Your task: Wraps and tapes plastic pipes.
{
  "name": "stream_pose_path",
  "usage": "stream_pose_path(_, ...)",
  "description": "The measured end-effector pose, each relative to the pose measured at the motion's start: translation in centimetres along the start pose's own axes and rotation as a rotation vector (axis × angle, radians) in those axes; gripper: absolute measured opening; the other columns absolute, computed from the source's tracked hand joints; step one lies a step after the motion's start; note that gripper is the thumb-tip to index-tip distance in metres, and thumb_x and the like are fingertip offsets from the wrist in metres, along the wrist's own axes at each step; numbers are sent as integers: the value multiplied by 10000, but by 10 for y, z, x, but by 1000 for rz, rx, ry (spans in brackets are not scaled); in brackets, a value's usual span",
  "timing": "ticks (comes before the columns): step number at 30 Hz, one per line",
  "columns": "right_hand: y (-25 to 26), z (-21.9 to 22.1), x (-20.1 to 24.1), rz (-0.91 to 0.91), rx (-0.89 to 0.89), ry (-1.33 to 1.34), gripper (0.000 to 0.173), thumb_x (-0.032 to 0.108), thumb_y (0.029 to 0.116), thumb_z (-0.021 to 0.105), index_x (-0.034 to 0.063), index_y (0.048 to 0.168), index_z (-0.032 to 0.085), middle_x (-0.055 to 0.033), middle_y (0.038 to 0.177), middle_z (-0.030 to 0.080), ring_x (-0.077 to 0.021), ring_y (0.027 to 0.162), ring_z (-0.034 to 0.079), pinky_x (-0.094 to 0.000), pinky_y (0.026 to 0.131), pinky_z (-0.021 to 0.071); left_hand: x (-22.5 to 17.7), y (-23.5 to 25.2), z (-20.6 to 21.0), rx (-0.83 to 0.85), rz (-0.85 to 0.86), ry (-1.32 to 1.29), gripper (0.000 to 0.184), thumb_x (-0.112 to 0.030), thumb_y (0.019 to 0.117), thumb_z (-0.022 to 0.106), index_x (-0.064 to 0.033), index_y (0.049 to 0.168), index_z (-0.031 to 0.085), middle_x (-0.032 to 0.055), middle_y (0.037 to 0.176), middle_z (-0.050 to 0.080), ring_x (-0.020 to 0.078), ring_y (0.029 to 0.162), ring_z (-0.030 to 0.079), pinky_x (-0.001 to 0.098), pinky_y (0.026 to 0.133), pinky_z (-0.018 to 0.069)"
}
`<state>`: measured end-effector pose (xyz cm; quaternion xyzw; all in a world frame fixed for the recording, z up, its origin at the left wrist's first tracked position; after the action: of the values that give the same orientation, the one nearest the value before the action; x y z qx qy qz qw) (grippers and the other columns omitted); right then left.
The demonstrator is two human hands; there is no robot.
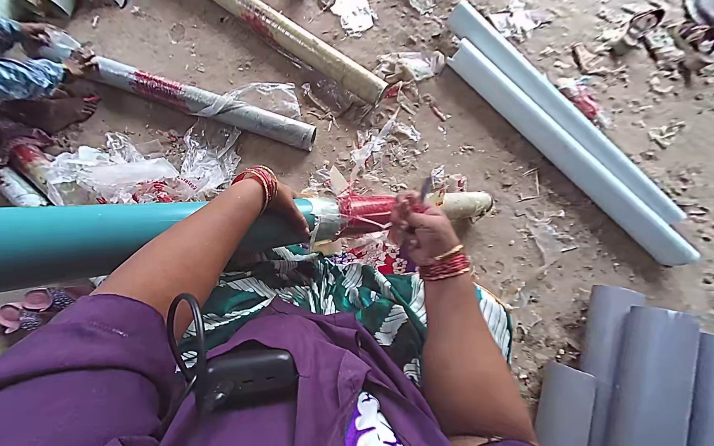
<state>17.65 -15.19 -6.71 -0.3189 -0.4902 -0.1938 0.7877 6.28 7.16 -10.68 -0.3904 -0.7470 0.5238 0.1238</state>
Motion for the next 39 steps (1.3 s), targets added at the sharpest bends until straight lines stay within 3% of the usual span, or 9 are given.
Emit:
stream_pose_path(5, -48, -99, 35, -69, -460, -331, 248, 252, 1109, 429, 212, 877, 504, 132, 539, 394, 40, 390, 301, -128, 367, 255, -11, -8, -2, 2, 7, -44, 714, -348, 885, 820, 9, 1422, 513, 266, 1255, 631, 391, 1172, 611, 587, 1016, 460)
stream_pose_path(7, -36, -81, 21, -67, -386, -496, 103, 206, 1055, 556, 116, 1005, 567, 77, 626, 473, -2, 462, 392, -186, 444, 362, -12, -6, 0, -34, 16, 1, 737, -354, 858, 849, 8, 1412, 526, 272, 1265, 630, 411, 1199, 604, 612, 1027, 453)
stream_pose_path(9, -15, -40, 5, -54, -203, -705, 317, 184, 993, 662, 18, 1257, 606, -109, 910, 685, -171, 673, 618, -388, 659, 543, -19, -12, 3, -67, 25, 40, 737, -341, 843, 865, 16, 1396, 535, 281, 1275, 622, 425, 1209, 595, 632, 1033, 441)
stream_pose_path(14, 10, 57, -32, -66, 11, -1022, 261, 156, 986, 671, 10, 1191, 742, -199, 1162, 715, -330, 1100, 687, -519, 986, 522, -32, -24, 14, -122, 32, 188, 847, -387, 845, 855, -7, 1493, 463, 283, 1374, 588, 444, 1302, 554, 649, 1084, 401)
stream_pose_path(24, 15, 85, -38, 84, 139, -1096, 222, 76, 1017, 601, -90, 1151, 662, -264, 1196, 658, -369, 1159, 634, -514, 1031, 472, -34, -28, 16, -103, 49, 132, 782, -357, 869, 838, 24, 1453, 483, 273, 1355, 593, 417, 1279, 568, 621, 1071, 419)
stream_pose_path(28, 1, 87, -36, 149, 271, -884, 91, 32, 992, 630, -44, 1031, 663, -118, 874, 621, -184, 805, 573, -388, 766, 471, -32, -29, 14, -86, 32, 86, 733, -339, 862, 841, 25, 1410, 515, 253, 1291, 624, 388, 1216, 601, 600, 1028, 453)
stream_pose_path(32, -10, 72, -12, 70, 251, -1185, 195, 125, 1017, 622, -46, 1054, 707, -207, 1105, 695, -342, 1068, 671, -559, 939, 514, -19, -12, 8, -101, 40, 57, 705, -366, 838, 860, -37, 1388, 564, 207, 1239, 668, 352, 1173, 631, 587, 1011, 470)
stream_pose_path(36, -3, 62, -12, 20, 89, -1227, 371, 267, 1045, 597, -65, 901, 683, -217, 1014, 666, -364, 966, 666, -567, 831, 518, -26, -15, 10, -63, 51, 20, 704, -322, 852, 857, 26, 1377, 542, 249, 1246, 642, 380, 1178, 617, 590, 1020, 461)
stream_pose_path(39, 5, 69, -25, -6, 13, -1182, 283, 218, 972, 708, -55, 1043, 682, -241, 1044, 691, -399, 1006, 682, -593, 865, 525, -27, -18, 11, -64, 50, 11, 714, -318, 854, 856, 28, 1389, 533, 255, 1262, 636, 379, 1189, 614, 588, 1026, 462)
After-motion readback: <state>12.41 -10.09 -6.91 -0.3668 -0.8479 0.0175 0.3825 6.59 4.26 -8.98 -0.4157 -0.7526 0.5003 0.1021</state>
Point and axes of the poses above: each hand's wrist, its own y-axis towards the middle knuckle, its own z-axis out of the palm, x = y × z, the point moved 9 cm from there along y, towards the middle knuckle
